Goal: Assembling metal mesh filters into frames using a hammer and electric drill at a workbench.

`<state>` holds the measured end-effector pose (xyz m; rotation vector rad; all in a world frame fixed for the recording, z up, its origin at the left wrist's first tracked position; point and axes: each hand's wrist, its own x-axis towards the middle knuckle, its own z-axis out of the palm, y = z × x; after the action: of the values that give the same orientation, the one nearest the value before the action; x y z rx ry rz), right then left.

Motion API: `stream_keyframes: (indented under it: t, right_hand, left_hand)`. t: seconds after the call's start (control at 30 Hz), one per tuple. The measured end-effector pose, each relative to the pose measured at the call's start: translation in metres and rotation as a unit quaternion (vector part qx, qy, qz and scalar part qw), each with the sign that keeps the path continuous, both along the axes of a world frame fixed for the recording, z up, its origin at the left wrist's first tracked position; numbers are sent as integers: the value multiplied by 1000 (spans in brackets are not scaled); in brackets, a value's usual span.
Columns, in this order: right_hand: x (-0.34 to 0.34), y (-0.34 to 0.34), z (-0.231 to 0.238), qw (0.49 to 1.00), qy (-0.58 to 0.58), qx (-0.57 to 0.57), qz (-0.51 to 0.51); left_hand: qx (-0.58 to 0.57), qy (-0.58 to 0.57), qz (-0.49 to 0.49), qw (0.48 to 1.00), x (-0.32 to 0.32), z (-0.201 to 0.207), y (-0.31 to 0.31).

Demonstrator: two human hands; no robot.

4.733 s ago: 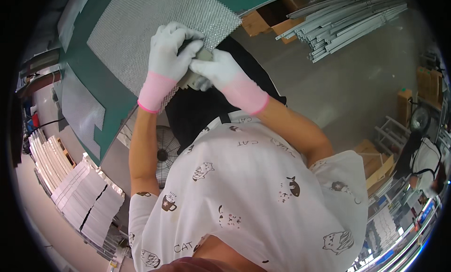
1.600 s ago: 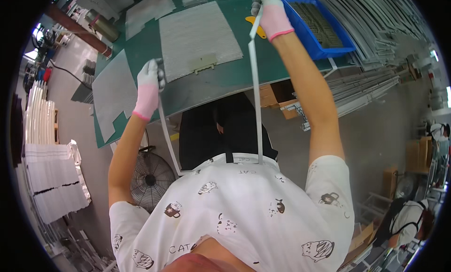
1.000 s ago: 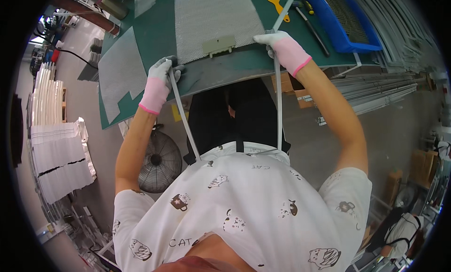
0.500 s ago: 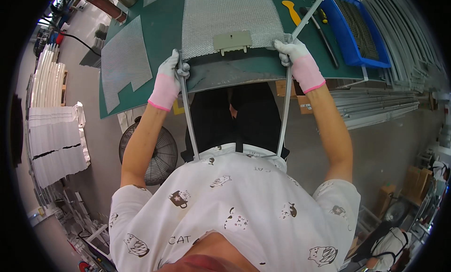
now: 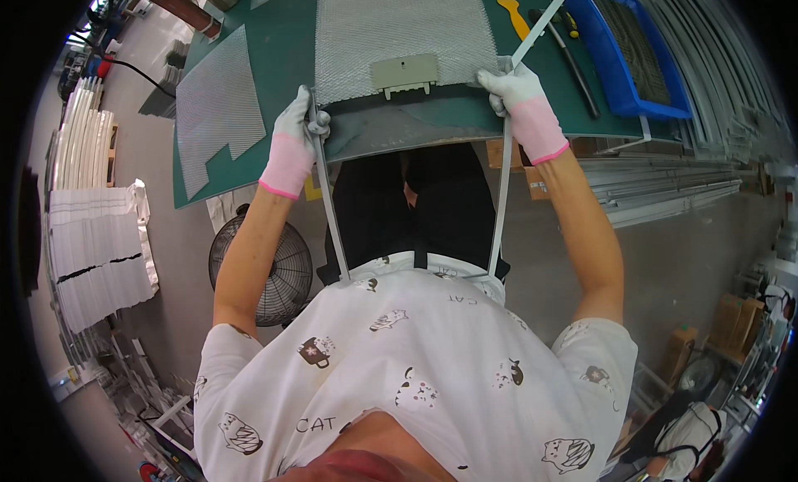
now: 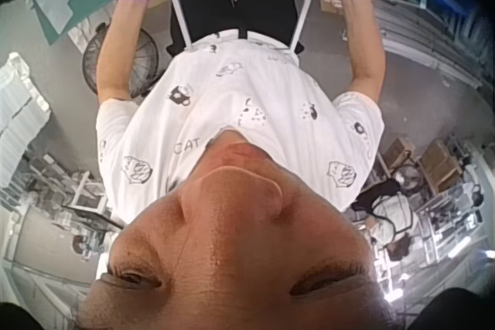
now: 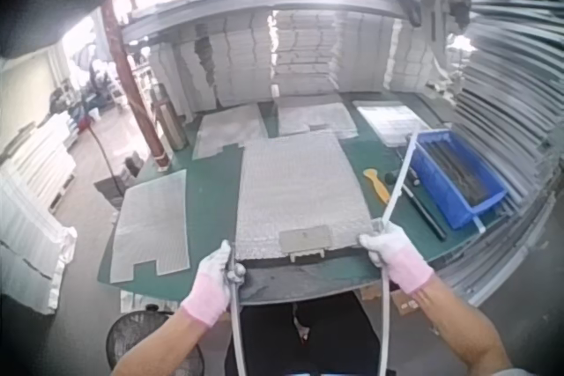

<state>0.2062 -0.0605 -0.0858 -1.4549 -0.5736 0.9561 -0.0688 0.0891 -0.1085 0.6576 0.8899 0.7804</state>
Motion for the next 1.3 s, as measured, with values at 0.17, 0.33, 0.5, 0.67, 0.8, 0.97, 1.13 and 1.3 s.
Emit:
stream_keyframes:
  t: [0.17,0.33,0.5,0.67,0.8,0.97,1.13,1.3]
  right_hand:
    - [0,-2,1,1000,-7,-22,-4]
    - [-4,-6,8,1000,4,-4,10]
    - [-6,-8,13,1000,8,1,27]
    - [-7,-9,14,1000,24,7,19]
    - [-5,-10,12,999,7,18,25]
    - [2,-5,13,998,20,19,62]
    - [10,10,-2,978,201,20,46]
    - [14,15,-14,993,107,-24,38]
  left_hand:
    - [42,-1,9,999,3,8,-6]
    - [39,-38,-42,998,-6,-2,8]
    - [50,-30,-59,997,-7,-8,5]
    - [37,-53,-37,997,-2,3,-3]
    - [28,-53,-45,997,1,15,-13]
    - [126,81,-44,988,13,8,-14]
    - [146,99,-41,983,7,5,-10]
    - [150,91,-62,983,7,4,-9]
